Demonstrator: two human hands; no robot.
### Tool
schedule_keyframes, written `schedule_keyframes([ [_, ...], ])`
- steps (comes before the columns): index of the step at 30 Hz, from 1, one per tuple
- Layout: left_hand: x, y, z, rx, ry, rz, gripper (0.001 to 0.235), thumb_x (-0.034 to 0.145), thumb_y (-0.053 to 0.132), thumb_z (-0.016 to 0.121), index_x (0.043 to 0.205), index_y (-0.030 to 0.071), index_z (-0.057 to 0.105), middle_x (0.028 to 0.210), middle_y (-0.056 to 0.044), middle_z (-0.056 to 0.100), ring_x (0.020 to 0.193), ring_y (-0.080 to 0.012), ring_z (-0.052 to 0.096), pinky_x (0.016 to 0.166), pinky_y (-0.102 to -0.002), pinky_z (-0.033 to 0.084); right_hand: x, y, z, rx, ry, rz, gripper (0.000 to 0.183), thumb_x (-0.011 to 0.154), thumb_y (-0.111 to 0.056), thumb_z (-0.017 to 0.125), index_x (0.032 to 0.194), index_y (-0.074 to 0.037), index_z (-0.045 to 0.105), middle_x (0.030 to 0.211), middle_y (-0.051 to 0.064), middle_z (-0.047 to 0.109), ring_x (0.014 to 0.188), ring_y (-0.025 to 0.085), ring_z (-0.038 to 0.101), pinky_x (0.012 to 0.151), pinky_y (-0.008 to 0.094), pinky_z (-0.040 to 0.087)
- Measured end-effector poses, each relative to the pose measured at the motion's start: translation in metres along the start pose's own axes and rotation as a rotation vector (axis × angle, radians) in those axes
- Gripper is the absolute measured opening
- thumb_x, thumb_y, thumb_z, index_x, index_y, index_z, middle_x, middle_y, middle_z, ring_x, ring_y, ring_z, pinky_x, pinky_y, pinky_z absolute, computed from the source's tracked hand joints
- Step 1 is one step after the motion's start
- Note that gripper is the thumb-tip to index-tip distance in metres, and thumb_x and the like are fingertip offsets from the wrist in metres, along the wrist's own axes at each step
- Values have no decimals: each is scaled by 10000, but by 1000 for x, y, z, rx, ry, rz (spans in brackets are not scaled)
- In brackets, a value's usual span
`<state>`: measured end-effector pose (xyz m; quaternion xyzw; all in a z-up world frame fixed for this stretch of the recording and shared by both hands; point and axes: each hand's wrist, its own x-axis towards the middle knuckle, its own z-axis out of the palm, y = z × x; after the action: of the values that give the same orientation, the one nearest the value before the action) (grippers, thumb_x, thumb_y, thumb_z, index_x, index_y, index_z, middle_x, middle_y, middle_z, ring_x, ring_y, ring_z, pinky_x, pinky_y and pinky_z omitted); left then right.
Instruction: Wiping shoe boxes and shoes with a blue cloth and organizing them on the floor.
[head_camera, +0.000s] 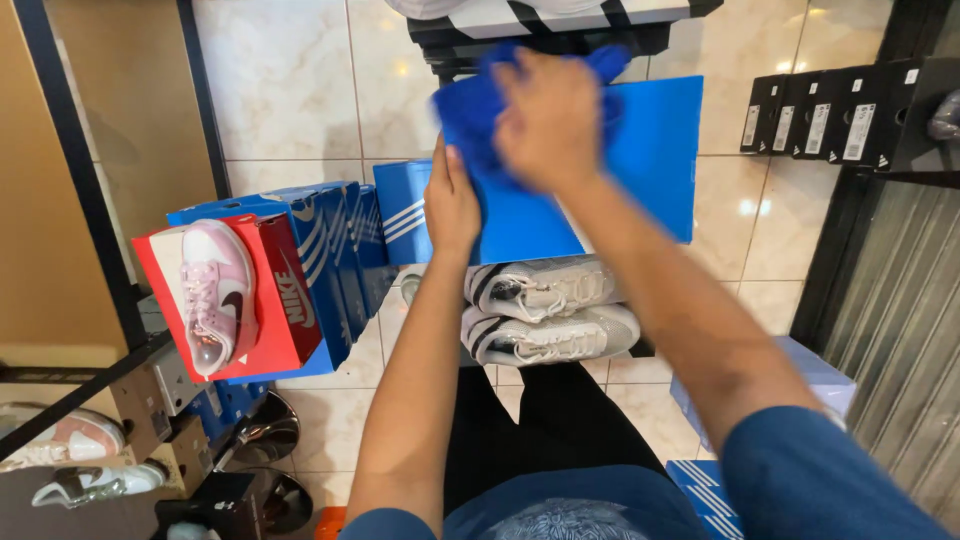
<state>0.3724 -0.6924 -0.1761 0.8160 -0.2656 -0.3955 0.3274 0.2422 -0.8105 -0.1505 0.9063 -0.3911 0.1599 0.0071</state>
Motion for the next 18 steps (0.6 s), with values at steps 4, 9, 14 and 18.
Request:
schedule_keyframes([
  [4,-2,3,-6,-149,-25,26,556,1040,509,308,1506,261,484,1365,-192,670,1277,-459,588,1060,-561,470,-52,-54,-18,152,-232,6,617,999,-308,602,1594,-251,448,1676,125,290,1536,398,239,1227,585,167],
  [9,-3,2,-8,-153,-41,48,569,1093,582,313,1550,275,456,1477,-178,585,1361,-453,527,1134,-563,435,-119,49,-38,146,-105,-97,646,853,-476,715,1459,-281,605,1597,166,463,1471,433,365,1169,603,183],
  [14,7,-9,1,-120,-39,6,549,1089,618,325,1548,345,453,1469,-137,600,1368,-421,525,1151,-554,428,-74,68,-32,1,-208,265,941,770,-150,852,1627,-133,465,1622,317,237,1415,631,161,1105,764,181],
  [18,22,-52,24,-217,-49,32,605,1096,612,356,1530,222,514,1521,-146,544,1425,-387,466,1207,-505,356,-53,-41,-12,102,-204,247,960,770,-315,833,1616,-303,381,1663,218,216,1496,548,156,1146,755,101],
])
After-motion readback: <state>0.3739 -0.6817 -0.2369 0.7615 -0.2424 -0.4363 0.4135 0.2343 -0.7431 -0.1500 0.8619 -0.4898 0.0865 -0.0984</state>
